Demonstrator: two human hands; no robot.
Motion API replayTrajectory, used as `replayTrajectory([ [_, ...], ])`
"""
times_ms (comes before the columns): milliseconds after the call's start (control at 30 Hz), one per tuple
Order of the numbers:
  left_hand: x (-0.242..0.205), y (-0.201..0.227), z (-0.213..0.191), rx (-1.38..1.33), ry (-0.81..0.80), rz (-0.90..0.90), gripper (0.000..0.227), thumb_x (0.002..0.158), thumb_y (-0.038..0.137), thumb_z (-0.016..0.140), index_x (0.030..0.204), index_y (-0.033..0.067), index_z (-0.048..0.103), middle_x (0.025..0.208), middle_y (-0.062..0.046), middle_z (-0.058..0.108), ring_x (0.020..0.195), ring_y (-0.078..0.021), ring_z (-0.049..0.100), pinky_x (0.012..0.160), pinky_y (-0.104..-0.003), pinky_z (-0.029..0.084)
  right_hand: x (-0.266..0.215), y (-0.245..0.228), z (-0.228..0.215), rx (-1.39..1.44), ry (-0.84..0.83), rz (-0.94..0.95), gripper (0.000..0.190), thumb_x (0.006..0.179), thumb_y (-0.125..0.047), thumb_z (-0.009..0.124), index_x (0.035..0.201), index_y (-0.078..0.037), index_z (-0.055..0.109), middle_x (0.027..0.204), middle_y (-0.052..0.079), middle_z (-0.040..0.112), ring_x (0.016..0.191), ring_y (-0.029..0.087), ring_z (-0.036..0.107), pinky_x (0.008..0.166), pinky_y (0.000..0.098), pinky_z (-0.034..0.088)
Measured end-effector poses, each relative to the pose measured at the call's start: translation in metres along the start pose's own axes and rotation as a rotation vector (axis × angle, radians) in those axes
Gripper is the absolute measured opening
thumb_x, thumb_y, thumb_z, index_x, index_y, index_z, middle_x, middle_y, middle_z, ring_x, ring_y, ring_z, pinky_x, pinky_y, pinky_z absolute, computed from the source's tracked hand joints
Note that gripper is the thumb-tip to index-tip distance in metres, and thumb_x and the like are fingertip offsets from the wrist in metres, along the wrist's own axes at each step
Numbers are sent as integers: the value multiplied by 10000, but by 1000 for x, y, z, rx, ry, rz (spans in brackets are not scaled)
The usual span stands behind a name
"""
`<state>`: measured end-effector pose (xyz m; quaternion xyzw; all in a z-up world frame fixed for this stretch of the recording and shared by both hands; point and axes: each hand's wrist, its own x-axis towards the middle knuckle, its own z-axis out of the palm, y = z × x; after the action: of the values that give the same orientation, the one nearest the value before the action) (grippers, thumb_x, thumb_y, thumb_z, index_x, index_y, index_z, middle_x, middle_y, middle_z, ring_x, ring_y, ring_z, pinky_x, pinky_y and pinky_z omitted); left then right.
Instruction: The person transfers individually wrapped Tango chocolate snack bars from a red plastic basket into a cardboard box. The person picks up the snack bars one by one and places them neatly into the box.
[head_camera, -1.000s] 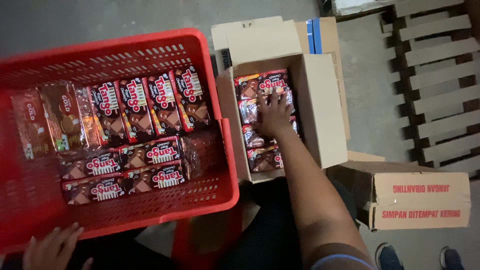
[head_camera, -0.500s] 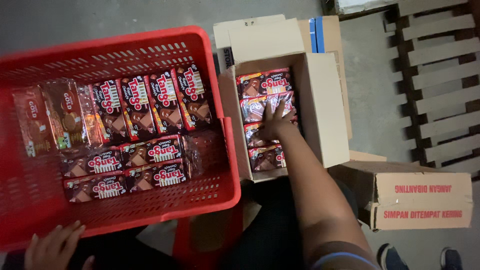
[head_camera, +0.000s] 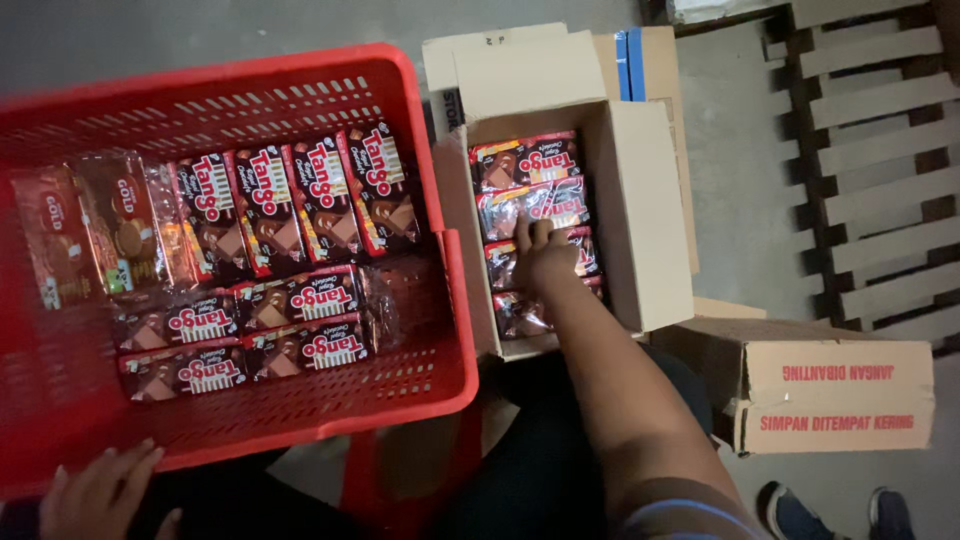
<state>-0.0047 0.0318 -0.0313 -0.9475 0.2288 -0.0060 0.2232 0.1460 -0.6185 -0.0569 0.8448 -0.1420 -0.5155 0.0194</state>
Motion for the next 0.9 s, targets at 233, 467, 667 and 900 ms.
replayTrajectory([
  [233, -1, 5, -6, 117, -10, -19, 998, 591, 832, 393, 1507, 465, 546, 1524, 231, 640, 1394, -26, 661, 1259, -378, 517, 31, -5, 27, -79, 165, -13, 862, 1062, -558, 294, 1651, -96, -134, 1609, 212, 152, 1442, 415, 309, 959, 479, 505],
  [467, 8, 11, -32, -195, -56, -57, 983, 617, 705, 556, 1543, 380, 500, 1563, 144, 578, 1455, -154, 587, 1323, -531, 411, 6, -8, 17, -56, 52, 18, 1077, 971, -708, 489, 1653, -207, -178, 1629, 162, 98, 1476, 377, 259, 974, 504, 512],
  [667, 14, 15, -43, -273, -64, -54, 961, 651, 669, 582, 1551, 351, 477, 1467, 54, 601, 1464, -191, 542, 1368, -533, 325, -2, -2, 20, 94, 89, 20, 762, 1028, -544, 322, 1673, -331, -23, 1577, 119, 177, 1444, 385, 277, 1090, 556, 401],
  [900, 36, 25, -81, -352, -24, -38, 966, 657, 657, 596, 1557, 357, 411, 1593, 111, 471, 1447, -159, 475, 1250, -587, 344, -68, 1, -2, 955, 290, -404, 659, 943, -447, 477, 1542, -211, 334, 1547, 150, 496, 1324, 383, 551, 970, 498, 467],
])
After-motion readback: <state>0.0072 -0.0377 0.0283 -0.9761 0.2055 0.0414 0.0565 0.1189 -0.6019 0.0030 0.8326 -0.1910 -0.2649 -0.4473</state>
